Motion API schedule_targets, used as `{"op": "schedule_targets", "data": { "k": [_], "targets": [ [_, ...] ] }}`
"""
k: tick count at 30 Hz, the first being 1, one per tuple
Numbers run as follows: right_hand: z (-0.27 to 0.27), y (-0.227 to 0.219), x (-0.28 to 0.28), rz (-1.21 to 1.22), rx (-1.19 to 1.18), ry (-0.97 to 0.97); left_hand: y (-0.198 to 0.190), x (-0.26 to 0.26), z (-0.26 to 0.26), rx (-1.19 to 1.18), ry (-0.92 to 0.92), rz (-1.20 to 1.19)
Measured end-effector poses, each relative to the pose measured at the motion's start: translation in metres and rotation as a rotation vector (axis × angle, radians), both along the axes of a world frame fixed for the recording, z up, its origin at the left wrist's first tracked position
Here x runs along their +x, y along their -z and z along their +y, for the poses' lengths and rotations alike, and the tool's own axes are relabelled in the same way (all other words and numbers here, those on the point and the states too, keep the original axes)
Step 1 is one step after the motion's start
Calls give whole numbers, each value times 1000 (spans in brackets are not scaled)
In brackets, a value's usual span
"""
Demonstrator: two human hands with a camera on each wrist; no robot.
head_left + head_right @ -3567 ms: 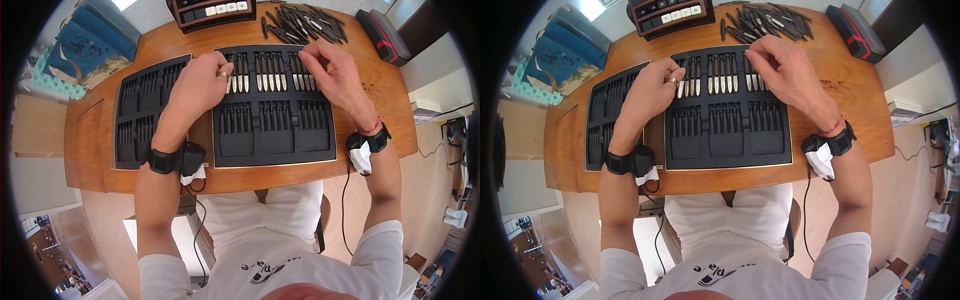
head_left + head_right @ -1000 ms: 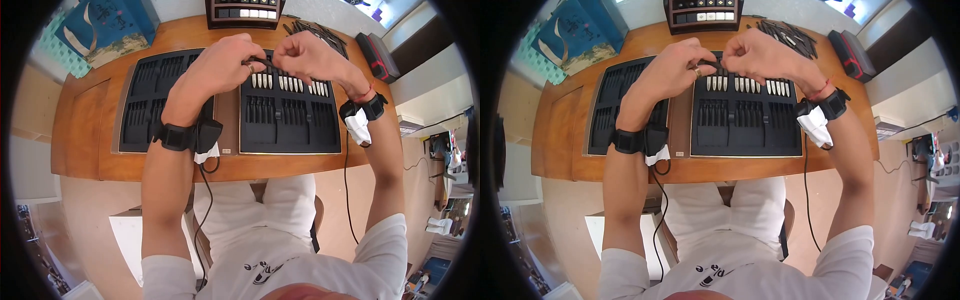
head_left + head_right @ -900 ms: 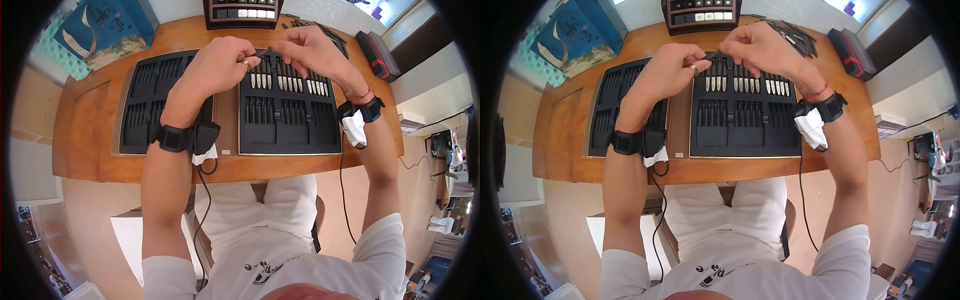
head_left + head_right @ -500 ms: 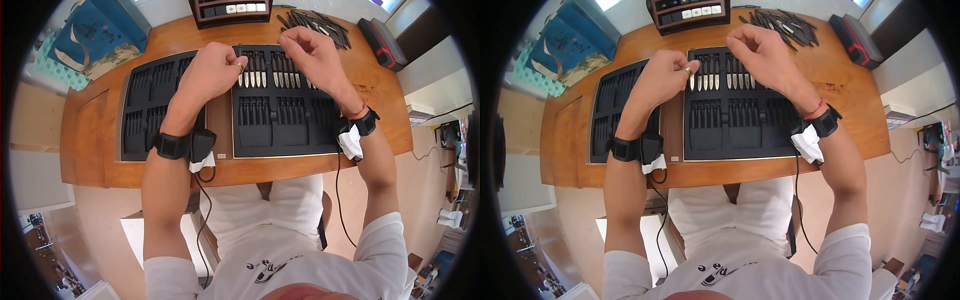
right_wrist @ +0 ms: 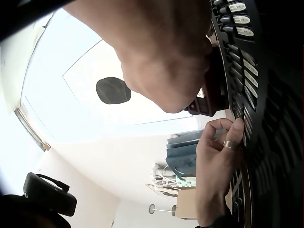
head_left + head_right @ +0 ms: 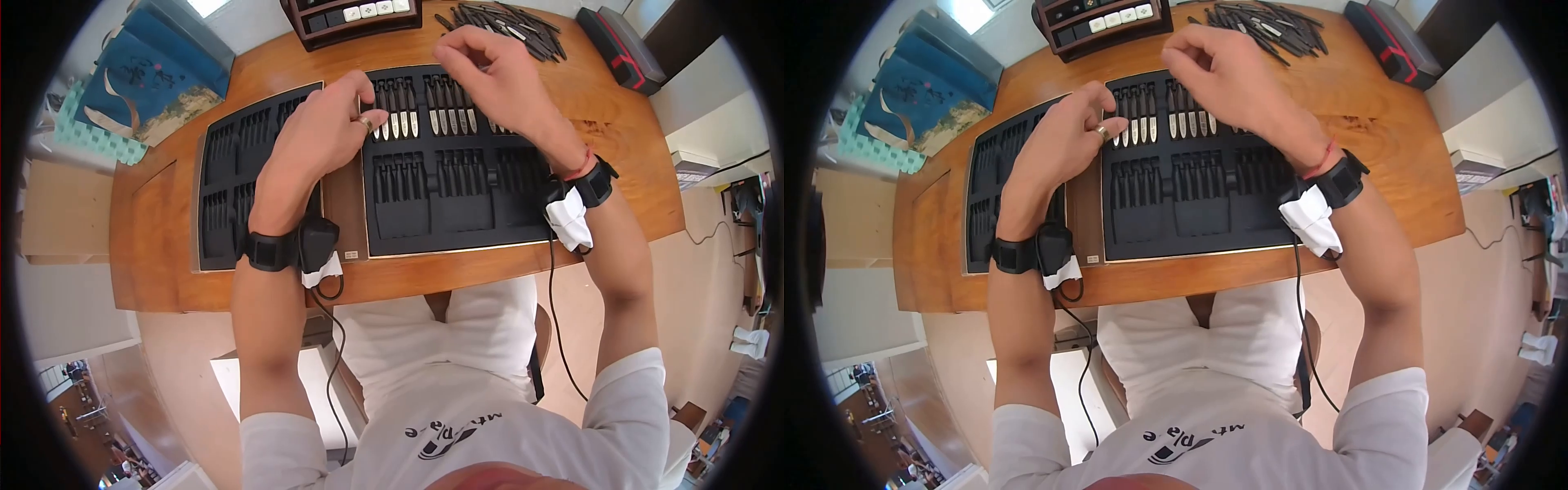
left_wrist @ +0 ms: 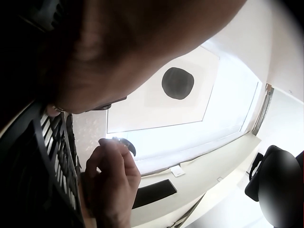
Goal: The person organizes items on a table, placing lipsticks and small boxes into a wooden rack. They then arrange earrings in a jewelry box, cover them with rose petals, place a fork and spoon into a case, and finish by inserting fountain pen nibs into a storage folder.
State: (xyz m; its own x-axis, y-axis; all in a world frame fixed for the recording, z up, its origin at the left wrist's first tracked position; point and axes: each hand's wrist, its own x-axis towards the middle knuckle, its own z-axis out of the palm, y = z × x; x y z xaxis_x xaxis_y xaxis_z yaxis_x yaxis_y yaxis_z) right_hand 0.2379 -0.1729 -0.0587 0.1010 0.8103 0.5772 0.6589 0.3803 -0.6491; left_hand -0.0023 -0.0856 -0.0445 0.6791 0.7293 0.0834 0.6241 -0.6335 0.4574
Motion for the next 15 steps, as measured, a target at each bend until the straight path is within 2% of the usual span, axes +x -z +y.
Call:
{"op": "schedule_targets", "data": {
  "k": [4,6,7,8,10,12,14,15],
  "targets": [
    [5,-5,16,67,35,50,2,-5,2,-61,56,-44],
    [3,-18,26,280,5,123,3,-4,2,12,46,-18],
    [9,-17,35,392,91,123,2,-3,1,8,58,-31],
    [9,-21,47,379,90,137,-3,-1,-1,29,53,23],
    [3,-36,72,440,118,309,-3,0,-3,48,56,64],
    [-4,-42,92,425,131,355,-2,0,-3,74,68,47],
    [-8,-38,112,265,-218,436,-1,-1,-3,74,75,29],
    [-11,-33,105,183,-191,363,-1,-2,-3,72,79,18]
  ]
}}
